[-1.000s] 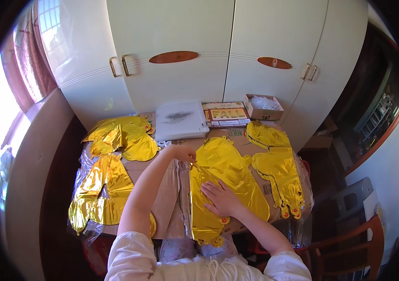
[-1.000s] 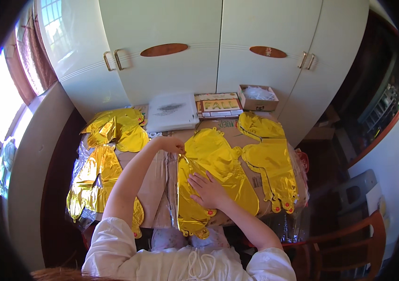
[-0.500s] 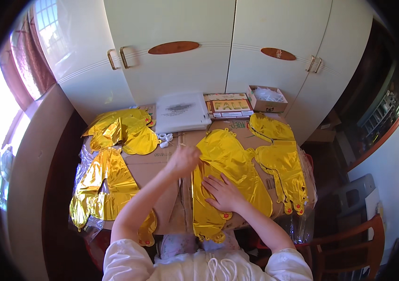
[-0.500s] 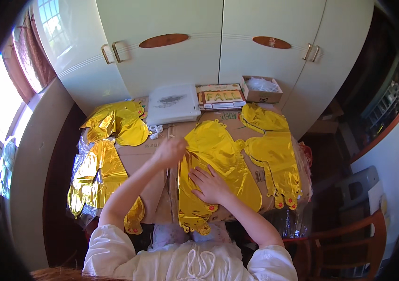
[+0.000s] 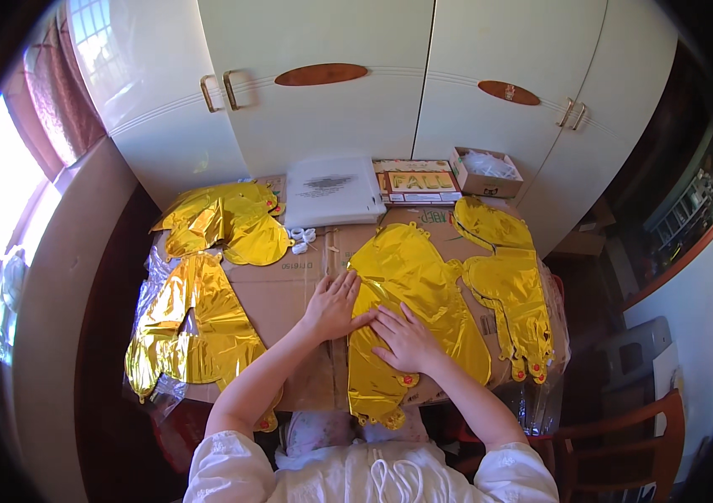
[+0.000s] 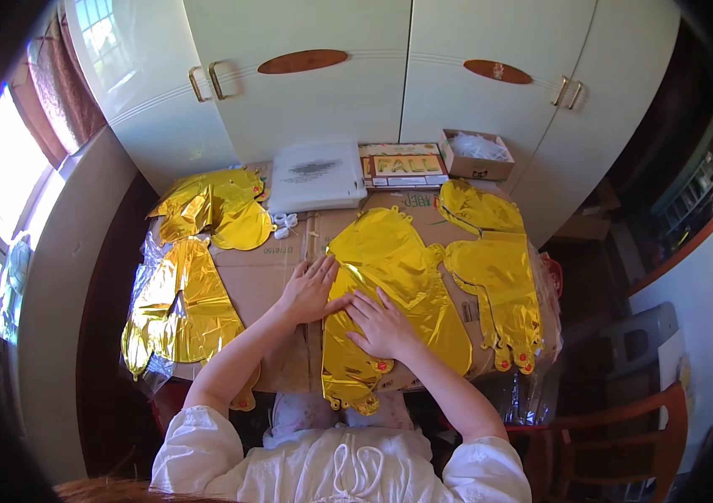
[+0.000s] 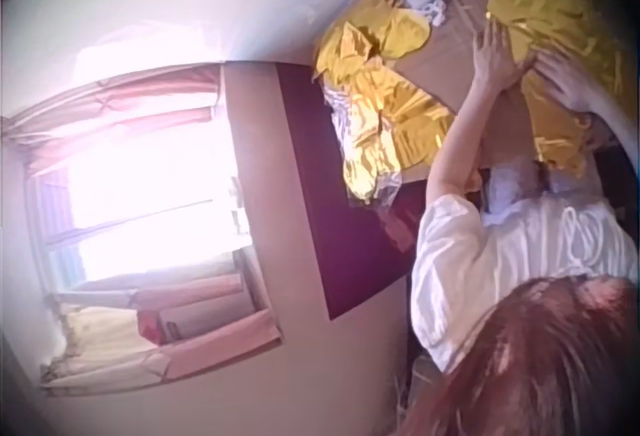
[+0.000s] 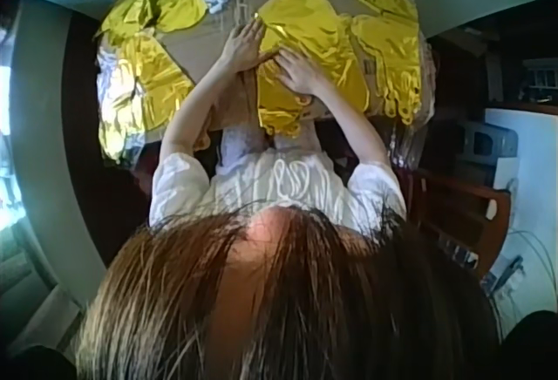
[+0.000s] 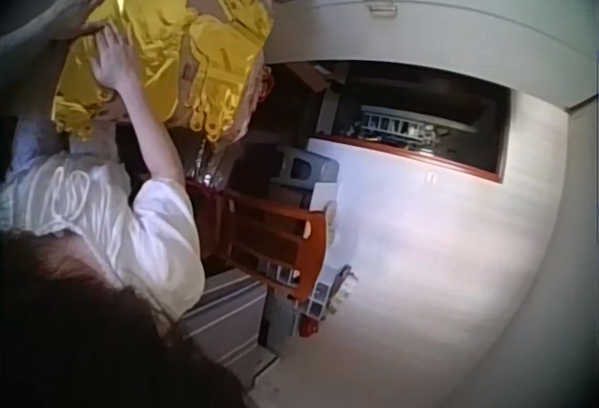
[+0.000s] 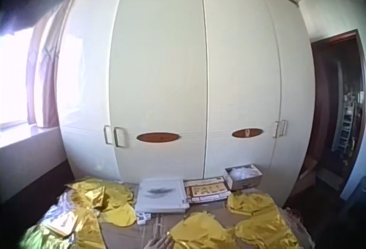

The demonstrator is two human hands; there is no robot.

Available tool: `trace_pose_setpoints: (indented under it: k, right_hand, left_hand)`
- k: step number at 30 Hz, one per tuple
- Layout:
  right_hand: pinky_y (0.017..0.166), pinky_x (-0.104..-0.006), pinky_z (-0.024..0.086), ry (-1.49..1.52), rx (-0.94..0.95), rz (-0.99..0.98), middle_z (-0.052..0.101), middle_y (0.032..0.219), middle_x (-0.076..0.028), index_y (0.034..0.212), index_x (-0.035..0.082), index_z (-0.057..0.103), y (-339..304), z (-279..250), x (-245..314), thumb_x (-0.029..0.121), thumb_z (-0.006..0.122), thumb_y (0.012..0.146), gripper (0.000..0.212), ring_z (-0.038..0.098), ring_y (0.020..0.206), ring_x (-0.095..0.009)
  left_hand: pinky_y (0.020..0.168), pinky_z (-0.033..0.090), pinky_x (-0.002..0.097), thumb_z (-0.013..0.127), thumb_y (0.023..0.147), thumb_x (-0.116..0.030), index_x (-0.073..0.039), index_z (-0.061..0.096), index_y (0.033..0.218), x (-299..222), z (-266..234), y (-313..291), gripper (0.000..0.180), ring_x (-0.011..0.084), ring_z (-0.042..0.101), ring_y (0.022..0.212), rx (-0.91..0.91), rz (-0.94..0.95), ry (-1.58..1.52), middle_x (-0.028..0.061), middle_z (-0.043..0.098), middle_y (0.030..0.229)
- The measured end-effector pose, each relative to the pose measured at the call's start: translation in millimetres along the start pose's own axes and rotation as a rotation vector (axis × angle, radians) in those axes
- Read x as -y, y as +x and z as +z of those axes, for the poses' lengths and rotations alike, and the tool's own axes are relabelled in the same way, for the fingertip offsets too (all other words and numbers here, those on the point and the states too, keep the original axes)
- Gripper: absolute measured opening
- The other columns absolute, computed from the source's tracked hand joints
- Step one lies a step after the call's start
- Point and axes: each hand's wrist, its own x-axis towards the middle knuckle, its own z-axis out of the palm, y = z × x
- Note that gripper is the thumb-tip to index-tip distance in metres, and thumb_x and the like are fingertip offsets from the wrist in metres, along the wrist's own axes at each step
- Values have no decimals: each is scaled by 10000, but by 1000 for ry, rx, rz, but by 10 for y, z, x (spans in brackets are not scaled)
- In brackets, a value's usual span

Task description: Unpacking gold foil letter balloons and arranging them on a flat surface.

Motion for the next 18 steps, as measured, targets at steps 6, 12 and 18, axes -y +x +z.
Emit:
trace_pose_setpoints:
  k: [6, 12, 18]
  right_hand:
    - [1149, -490, 169, 17, 1, 2, 397, 1455, -101, 1400, 64, 403, 3, -13, 14, 430, 503, 910, 620, 318, 1380, -237]
    - [1152, -496, 152, 30, -26, 2, 406, 1451, -88, 1392, 64, 414, -9, 10, 6, 428, 501, 914, 607, 313, 1382, -226]
    - [1162, -487, 126, 23, -4, 5, 385, 1468, -86, 1406, 69, 393, -2, 1, -2, 438, 487, 920, 618, 288, 1395, -217]
  left_hand:
    - [1129, 209, 484, 427, 896, -584, 34, 368, 1393, 162, 19, 107, 795, 275, 314, 1384, -8, -40, 40, 160, 368, 1469]
    - [1136, 164, 520, 428, 902, -554, -25, 367, 1415, 258, 39, 170, 739, 256, 269, 1410, 19, -88, 45, 114, 354, 1492]
    - [1142, 138, 542, 422, 900, -586, -76, 354, 1440, 388, -13, 149, 746, 252, 173, 1444, 72, -18, 114, 72, 304, 1522]
